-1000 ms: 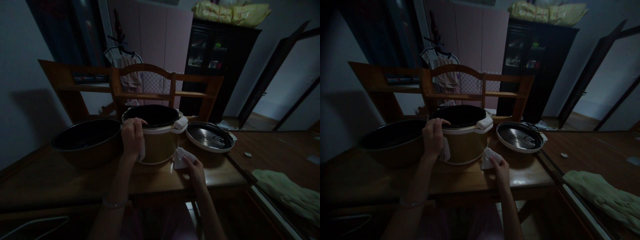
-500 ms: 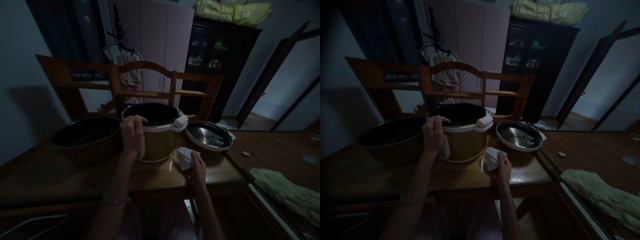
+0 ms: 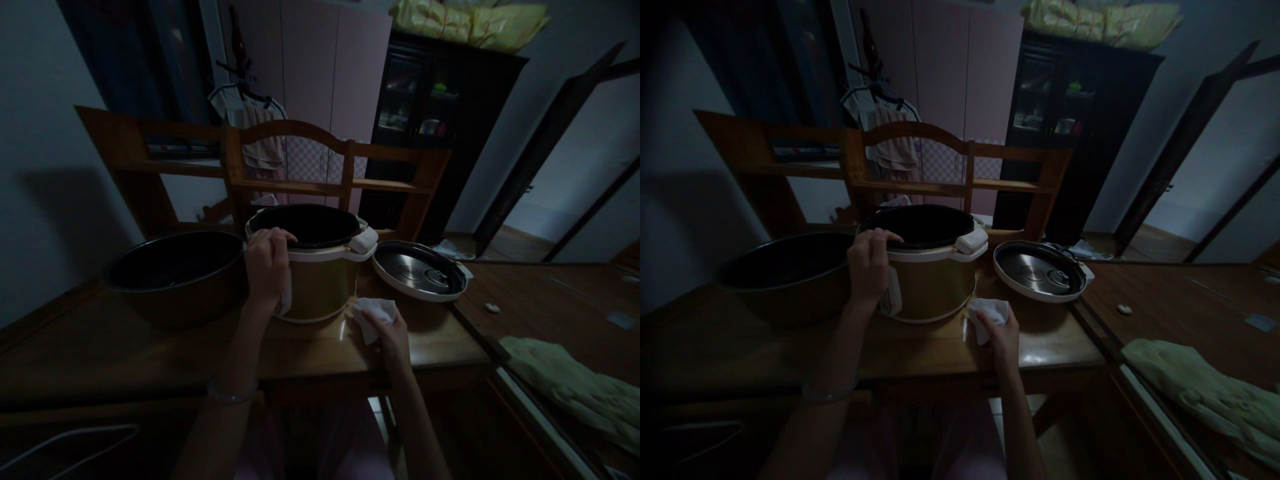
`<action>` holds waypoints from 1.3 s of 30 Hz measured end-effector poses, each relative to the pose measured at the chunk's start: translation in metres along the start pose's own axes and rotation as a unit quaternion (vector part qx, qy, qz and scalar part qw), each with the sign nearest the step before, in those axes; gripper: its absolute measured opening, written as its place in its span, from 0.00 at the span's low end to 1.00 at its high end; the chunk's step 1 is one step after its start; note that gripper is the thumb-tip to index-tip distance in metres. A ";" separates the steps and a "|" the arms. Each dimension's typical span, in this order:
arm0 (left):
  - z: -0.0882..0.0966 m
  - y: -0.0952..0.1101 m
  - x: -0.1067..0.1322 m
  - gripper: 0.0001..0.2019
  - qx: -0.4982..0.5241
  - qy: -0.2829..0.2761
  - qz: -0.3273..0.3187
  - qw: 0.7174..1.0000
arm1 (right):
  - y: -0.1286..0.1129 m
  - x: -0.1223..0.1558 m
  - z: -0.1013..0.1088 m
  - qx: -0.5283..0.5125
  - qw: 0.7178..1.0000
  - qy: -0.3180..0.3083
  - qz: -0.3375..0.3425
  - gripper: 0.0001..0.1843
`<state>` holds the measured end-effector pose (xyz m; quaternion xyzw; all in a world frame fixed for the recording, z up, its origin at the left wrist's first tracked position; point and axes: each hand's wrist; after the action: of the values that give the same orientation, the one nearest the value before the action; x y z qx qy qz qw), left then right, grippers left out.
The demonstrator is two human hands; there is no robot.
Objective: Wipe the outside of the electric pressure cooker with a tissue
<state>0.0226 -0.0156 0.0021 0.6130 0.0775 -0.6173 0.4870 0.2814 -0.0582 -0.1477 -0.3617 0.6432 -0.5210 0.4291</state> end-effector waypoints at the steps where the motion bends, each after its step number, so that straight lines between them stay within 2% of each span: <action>1: 0.000 0.000 0.000 0.27 0.000 0.000 -0.001 1.000 | 0.000 0.000 0.000 0.003 1.000 0.001 0.002 0.28; 9: -0.001 0.000 0.000 0.26 -0.003 0.004 -0.003 1.000 | 0.001 0.000 -0.001 0.011 0.999 0.018 -0.034 0.26; 18: -0.002 -0.001 0.000 0.27 -0.004 0.010 0.006 1.000 | -0.003 0.002 0.000 -0.006 0.996 0.064 -0.059 0.30; 22: -0.001 -0.001 0.000 0.27 -0.004 0.008 0.007 1.000 | 0.001 -0.002 0.003 -0.022 0.992 0.090 -0.091 0.33; 28: -0.001 -0.001 0.000 0.27 0.003 0.005 0.005 1.000 | 0.004 -0.005 0.003 -0.039 0.996 0.032 -0.073 0.30; 39: -0.001 -0.001 0.001 0.27 -0.007 0.009 0.004 1.000 | -0.002 0.001 0.002 -0.073 0.994 0.002 -0.085 0.28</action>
<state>0.0227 -0.0150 0.0010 0.6151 0.0839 -0.6094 0.4932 0.2827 -0.0599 -0.1459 -0.4443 0.6476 -0.5078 0.3540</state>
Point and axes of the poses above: each hand's wrist, its own x-axis away from the middle knuckle, its own z-axis out of the back of the hand, y = z × x
